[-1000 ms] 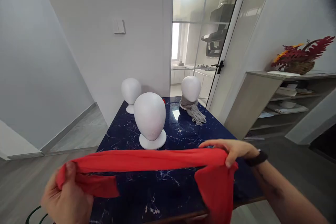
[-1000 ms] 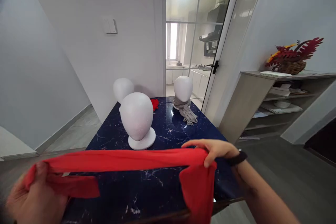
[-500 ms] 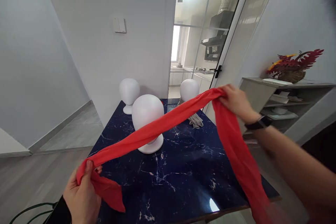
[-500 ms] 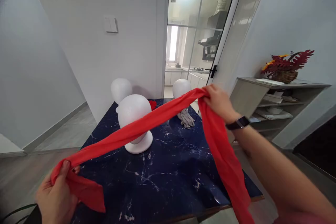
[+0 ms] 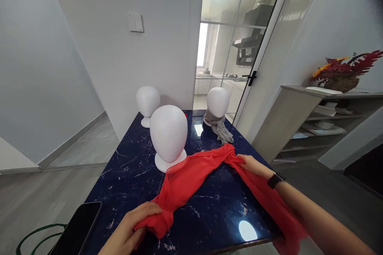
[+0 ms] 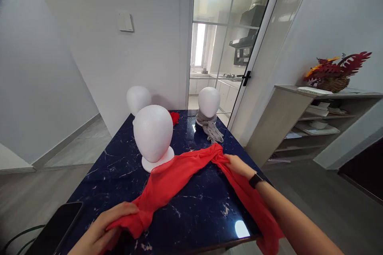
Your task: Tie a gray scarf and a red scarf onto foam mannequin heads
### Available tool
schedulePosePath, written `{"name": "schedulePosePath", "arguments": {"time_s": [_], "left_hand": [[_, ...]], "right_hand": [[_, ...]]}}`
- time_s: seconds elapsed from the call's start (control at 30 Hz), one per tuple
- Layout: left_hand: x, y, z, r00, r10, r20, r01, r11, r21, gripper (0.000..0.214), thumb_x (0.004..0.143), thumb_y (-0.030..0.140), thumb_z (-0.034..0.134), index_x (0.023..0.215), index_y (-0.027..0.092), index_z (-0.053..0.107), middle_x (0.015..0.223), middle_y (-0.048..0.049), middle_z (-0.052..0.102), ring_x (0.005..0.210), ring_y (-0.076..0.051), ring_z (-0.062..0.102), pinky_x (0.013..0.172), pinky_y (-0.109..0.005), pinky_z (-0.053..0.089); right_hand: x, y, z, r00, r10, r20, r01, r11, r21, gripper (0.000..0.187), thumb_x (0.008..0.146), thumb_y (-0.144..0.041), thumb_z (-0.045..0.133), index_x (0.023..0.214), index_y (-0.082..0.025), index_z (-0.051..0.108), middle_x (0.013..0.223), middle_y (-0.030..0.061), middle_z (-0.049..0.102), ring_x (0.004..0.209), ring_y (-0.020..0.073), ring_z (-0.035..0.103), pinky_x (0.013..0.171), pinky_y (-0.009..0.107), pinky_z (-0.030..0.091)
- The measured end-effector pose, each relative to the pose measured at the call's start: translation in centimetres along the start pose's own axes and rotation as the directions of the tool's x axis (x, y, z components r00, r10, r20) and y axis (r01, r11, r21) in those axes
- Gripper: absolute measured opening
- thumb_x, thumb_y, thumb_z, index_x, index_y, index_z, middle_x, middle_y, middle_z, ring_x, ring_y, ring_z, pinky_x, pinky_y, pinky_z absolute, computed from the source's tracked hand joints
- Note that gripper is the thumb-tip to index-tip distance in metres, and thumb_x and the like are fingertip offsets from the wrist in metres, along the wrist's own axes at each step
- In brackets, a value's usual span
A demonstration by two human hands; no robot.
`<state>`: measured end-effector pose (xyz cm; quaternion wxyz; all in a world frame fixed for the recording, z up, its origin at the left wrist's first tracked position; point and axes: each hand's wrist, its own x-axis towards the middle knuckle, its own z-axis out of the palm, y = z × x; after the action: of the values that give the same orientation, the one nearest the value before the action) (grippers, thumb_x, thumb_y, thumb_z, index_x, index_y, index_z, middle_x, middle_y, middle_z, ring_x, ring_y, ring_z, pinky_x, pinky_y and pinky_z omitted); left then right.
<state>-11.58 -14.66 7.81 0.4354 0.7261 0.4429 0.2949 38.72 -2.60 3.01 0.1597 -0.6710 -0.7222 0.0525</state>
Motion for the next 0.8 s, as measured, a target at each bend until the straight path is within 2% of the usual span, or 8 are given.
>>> {"name": "schedulePosePath", "arguments": {"time_s": [0.07, 0.13, 0.2, 0.33, 0.43, 0.57, 0.67, 0.8], "left_hand": [[1.0, -0.3, 0.0, 0.997, 0.049, -0.066, -0.048, 0.999, 0.026, 0.030, 0.081, 0.039, 0.049, 0.098, 0.029, 0.072, 0.102, -0.0064, 0.069, 0.097, -0.028, 0.061, 0.090, -0.041, 0.048], [1.4, -0.3, -0.4, 0.979, 0.066, -0.192, -0.060, 0.998, 0.035, 0.029, 0.081, 0.038, 0.049, 0.093, 0.026, 0.073, 0.095, -0.0071, 0.070, 0.091, -0.027, 0.063, 0.086, -0.038, 0.049], [1.3, -0.2, -0.9, 0.954, 0.064, -0.294, -0.044, 0.996, 0.073, 0.029, 0.081, 0.037, 0.049, 0.091, 0.024, 0.073, 0.092, -0.0074, 0.069, 0.088, -0.026, 0.063, 0.084, -0.037, 0.050], [0.1, -1.2, -1.2, 0.987, 0.029, -0.157, 0.014, 0.963, 0.269, 0.035, 0.082, 0.030, 0.047, 0.113, 0.027, 0.064, 0.101, -0.0063, 0.064, 0.092, -0.021, 0.062, 0.086, -0.035, 0.050], [-0.8, -3.2, -0.8, 0.996, -0.016, -0.091, 0.058, 0.877, 0.477, 0.037, 0.081, 0.036, 0.053, 0.116, 0.032, 0.062, 0.113, -0.0064, 0.060, 0.104, -0.024, 0.059, 0.095, -0.044, 0.046], [-0.3, -4.8, 0.4, 0.982, 0.083, -0.172, 0.059, 0.726, 0.685, 0.047, 0.079, 0.043, 0.056, 0.124, 0.032, 0.055, 0.134, -0.0073, 0.049, 0.125, -0.031, 0.045, 0.106, -0.057, 0.030], [1.4, -5.1, 2.1, 0.983, 0.121, -0.135, 0.012, 0.699, 0.715, 0.056, 0.078, 0.033, 0.055, 0.133, 0.023, 0.046, 0.140, -0.0111, 0.044, 0.128, -0.030, 0.041, 0.105, -0.051, 0.035], [3.6, -4.1, 4.3, 0.991, 0.032, -0.129, 0.061, 0.752, 0.657, 0.041, 0.077, 0.007, 0.036, 0.108, 0.014, 0.062, 0.138, -0.0149, 0.045, 0.127, -0.030, 0.043, 0.101, -0.048, 0.039]], "right_hand": [[2.1, 0.3, -2.5, 0.994, 0.056, -0.097, -0.056, 0.998, -0.005, 0.026, 0.080, -0.018, 0.042, 0.093, -0.021, 0.064, 0.095, 0.0112, 0.069, 0.087, 0.0250, 0.065, 0.076, 0.033, 0.048], [4.1, 0.7, -5.1, 0.925, 0.178, -0.335, -0.196, 0.980, -0.023, 0.035, 0.086, -0.020, 0.031, 0.107, -0.015, 0.059, 0.104, 0.0167, 0.066, 0.094, 0.0266, 0.063, 0.079, 0.036, 0.046], [5.4, 0.8, -6.9, 0.889, 0.226, -0.399, -0.277, 0.958, -0.076, 0.036, 0.089, -0.021, 0.030, 0.110, -0.012, 0.057, 0.106, 0.0185, 0.065, 0.094, 0.0259, 0.063, 0.079, 0.035, 0.046], [4.1, -0.1, -6.3, 0.969, 0.239, 0.066, -0.210, 0.933, -0.293, 0.022, 0.082, -0.014, 0.044, 0.088, -0.015, 0.066, 0.088, 0.0162, 0.069, 0.082, 0.0247, 0.066, 0.071, 0.033, 0.047], [1.4, -2.4, -4.0, 0.955, 0.273, 0.113, -0.217, 0.908, -0.359, 0.025, 0.081, -0.012, 0.044, 0.092, -0.013, 0.067, 0.088, 0.0205, 0.068, 0.082, 0.0297, 0.066, 0.070, 0.042, 0.048], [-0.8, -7.6, -1.3, 0.979, -0.118, 0.169, 0.165, 0.940, -0.298, 0.059, 0.076, -0.001, 0.041, 0.131, -0.021, 0.047, 0.128, 0.0180, 0.054, 0.118, 0.0305, 0.051, 0.089, 0.049, 0.043], [-0.9, -11.1, 0.4, 0.862, -0.448, 0.237, 0.472, 0.880, -0.054, 0.079, 0.066, 0.003, 0.046, 0.138, -0.027, 0.038, 0.142, 0.0107, 0.041, 0.132, 0.0296, 0.035, 0.105, 0.052, 0.028], [-0.1, -13.6, 1.9, 0.774, -0.566, 0.285, 0.560, 0.821, 0.111, 0.086, 0.060, 0.006, 0.048, 0.140, -0.024, 0.036, 0.144, 0.0113, 0.038, 0.135, 0.0312, 0.030, 0.110, 0.051, 0.018]]}}
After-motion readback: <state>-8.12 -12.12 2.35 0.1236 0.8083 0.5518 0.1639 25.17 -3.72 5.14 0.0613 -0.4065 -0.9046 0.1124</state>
